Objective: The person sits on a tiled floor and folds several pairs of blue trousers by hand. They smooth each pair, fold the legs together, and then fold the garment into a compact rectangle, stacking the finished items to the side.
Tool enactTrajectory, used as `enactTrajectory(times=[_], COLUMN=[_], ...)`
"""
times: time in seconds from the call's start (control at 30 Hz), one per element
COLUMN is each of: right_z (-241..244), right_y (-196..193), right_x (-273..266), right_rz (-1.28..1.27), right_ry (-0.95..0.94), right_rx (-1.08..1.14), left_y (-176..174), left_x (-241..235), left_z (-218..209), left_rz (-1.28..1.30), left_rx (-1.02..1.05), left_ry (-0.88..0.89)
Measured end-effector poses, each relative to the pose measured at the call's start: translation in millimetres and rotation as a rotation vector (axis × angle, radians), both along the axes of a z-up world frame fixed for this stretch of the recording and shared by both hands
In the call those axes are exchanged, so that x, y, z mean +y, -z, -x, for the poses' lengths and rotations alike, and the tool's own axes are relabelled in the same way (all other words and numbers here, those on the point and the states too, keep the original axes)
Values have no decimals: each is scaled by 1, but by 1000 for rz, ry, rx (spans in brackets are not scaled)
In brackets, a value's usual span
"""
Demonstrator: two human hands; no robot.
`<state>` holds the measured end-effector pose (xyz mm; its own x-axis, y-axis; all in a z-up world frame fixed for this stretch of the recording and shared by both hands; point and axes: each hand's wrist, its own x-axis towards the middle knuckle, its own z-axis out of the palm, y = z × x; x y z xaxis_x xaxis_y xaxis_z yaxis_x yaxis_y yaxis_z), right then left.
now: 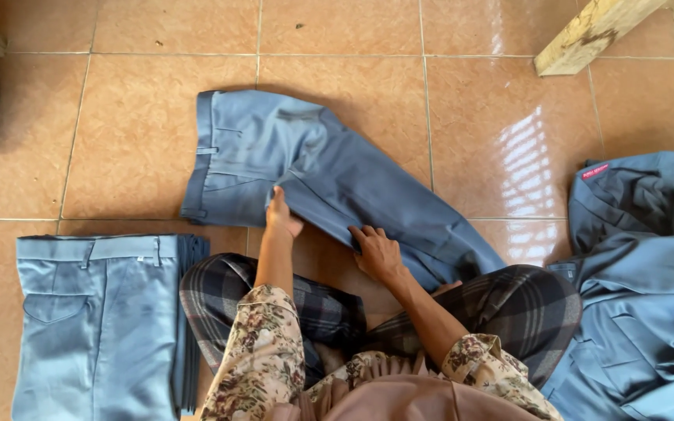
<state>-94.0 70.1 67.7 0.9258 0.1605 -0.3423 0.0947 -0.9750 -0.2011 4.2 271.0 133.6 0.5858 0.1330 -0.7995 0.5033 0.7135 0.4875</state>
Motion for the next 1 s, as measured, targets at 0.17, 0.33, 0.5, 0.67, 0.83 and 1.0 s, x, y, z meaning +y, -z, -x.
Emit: enactTrajectory(times=[0.17,0.33,0.5,0.67,0.83,1.0], right_z=[6,-7,-12,-20,-29,-17], right_y=[-31,-4,28,21,26,0], right_x=[13,5,1,-2,-17,-15], right_rz=[-28,-81,-165,-266,-501,-600], right_ry=[85,94,23,1,105,190], right_rx=[195,211,102,-69,-255,-313], left_y=[32,101,150,215,132,-46], left_x=[47,151,213,184,30,-73], left_z=[-39,-77,-54,-24,28,66], left_rz=[46,13,-123,-204,-44,429], left_rx=[-158,-205,-200,-53,58,-44], left_ry=[-167,-264,-414,-238,-134,-28])
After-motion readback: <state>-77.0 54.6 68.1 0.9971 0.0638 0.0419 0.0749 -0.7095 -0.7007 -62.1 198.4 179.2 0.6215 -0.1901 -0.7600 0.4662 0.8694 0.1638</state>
